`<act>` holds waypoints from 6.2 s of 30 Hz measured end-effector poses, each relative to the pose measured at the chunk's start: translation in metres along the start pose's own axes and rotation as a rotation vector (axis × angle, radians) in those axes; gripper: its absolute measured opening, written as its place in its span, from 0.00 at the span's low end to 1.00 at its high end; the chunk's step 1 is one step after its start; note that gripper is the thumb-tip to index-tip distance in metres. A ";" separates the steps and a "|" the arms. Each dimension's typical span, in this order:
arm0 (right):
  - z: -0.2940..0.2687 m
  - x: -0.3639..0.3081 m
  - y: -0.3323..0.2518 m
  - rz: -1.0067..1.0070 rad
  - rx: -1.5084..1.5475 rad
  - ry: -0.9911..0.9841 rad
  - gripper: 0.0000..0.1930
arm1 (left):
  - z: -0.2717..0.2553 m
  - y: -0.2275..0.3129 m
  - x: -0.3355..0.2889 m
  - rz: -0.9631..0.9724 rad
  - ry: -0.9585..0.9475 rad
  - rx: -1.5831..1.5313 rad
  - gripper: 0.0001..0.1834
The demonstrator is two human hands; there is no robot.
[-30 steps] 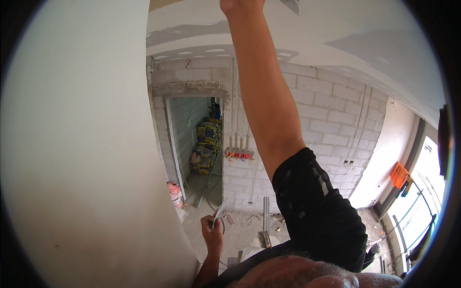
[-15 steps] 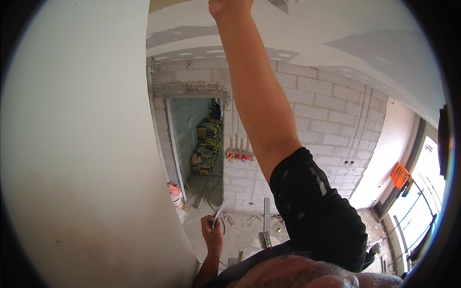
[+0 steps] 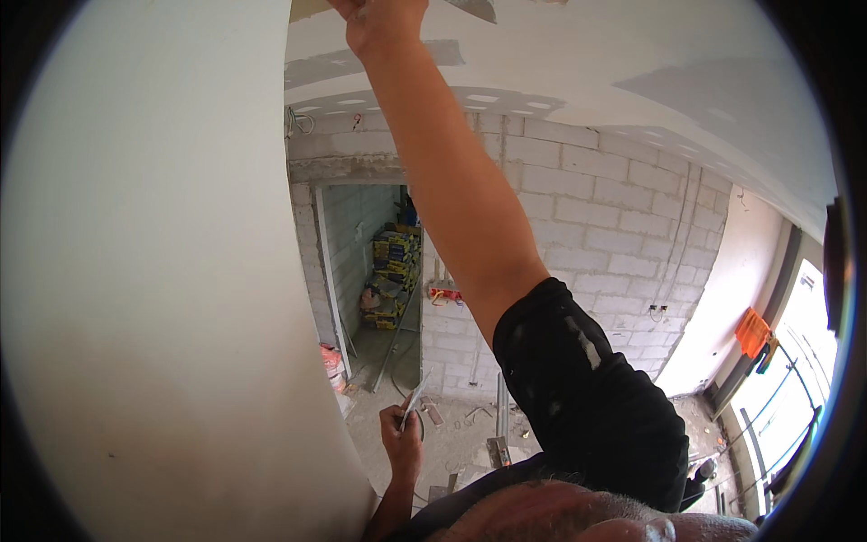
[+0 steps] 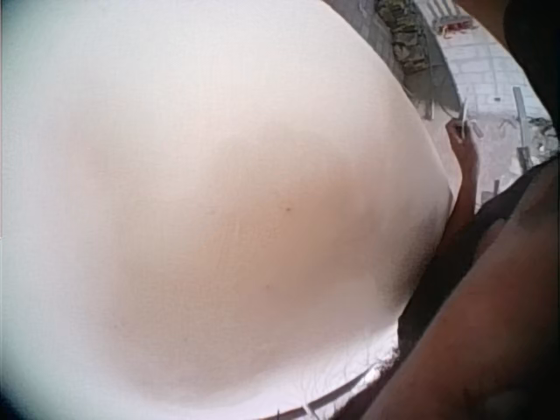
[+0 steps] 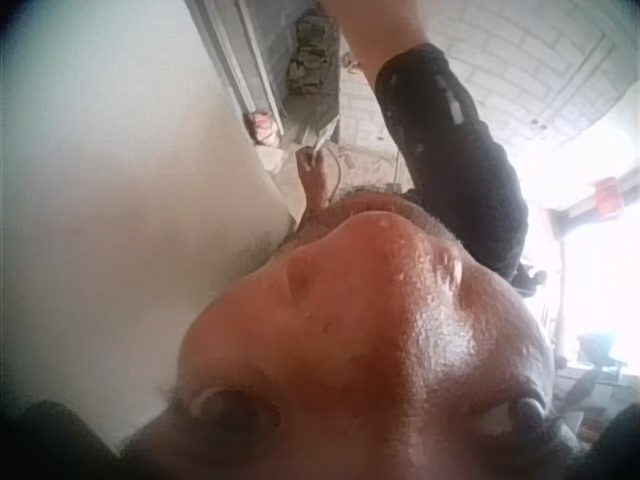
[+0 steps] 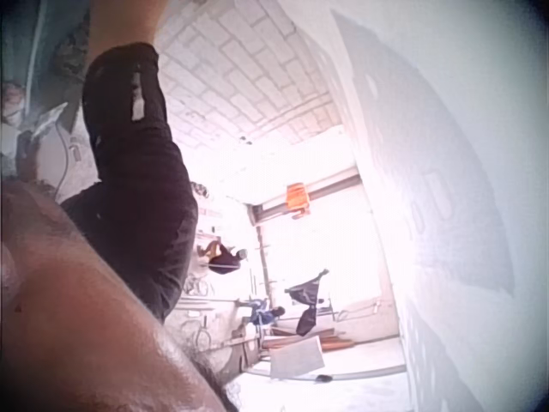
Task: The person applies plaster to a ceiling using a trowel and hawk. They repeatedly scoop plaster from the hawk and spread it onto the ceiling surface in smooth strokes, working on a section of the ceiling in a room under construction.
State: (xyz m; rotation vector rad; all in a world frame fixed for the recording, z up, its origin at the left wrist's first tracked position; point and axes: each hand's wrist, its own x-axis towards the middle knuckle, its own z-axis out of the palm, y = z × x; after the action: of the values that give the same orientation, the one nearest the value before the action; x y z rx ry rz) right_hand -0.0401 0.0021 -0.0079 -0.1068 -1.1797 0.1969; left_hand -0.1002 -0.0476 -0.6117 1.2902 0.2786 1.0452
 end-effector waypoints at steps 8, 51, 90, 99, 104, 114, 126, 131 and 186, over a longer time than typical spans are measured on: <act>0.005 -0.035 0.027 0.222 -0.126 -0.054 0.18 | -0.001 -0.003 0.004 0.033 0.027 0.019 0.08; -0.020 -0.015 -0.062 -0.116 -0.057 -0.045 0.18 | -0.005 -0.012 -0.003 0.009 0.017 -0.001 0.09; -0.114 -0.168 -0.067 0.365 -0.688 -0.203 0.13 | 0.001 -0.011 0.002 -0.186 0.129 -0.188 0.14; -0.260 -0.327 -0.189 0.887 -0.676 0.004 0.14 | 0.004 -0.001 0.006 -0.383 0.193 -0.594 0.14; -0.310 -0.423 -0.196 1.315 -0.181 0.126 0.28 | 0.000 -0.016 0.014 -0.520 0.050 -0.731 0.13; -0.307 -0.464 -0.165 1.776 -0.547 -0.028 0.29 | 0.018 -0.001 0.014 -0.535 -0.098 -0.841 0.16; -0.337 -0.481 -0.189 1.783 -0.682 0.191 0.26 | 0.016 0.035 0.010 -0.449 -0.013 -0.643 0.17; -0.342 -0.499 -0.220 1.551 -0.688 0.477 0.25 | 0.017 0.032 0.003 -0.357 0.136 -0.652 0.20; -0.426 -0.646 -0.242 1.370 -0.650 0.839 0.23 | 0.248 0.549 0.290 1.851 0.568 0.617 0.20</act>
State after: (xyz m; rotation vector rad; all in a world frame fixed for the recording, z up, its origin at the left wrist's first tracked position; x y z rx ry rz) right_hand 0.1407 -0.3609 -0.7101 -1.4363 -0.1150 0.8564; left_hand -0.0324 -0.0333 0.0533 1.6391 -0.3570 3.0866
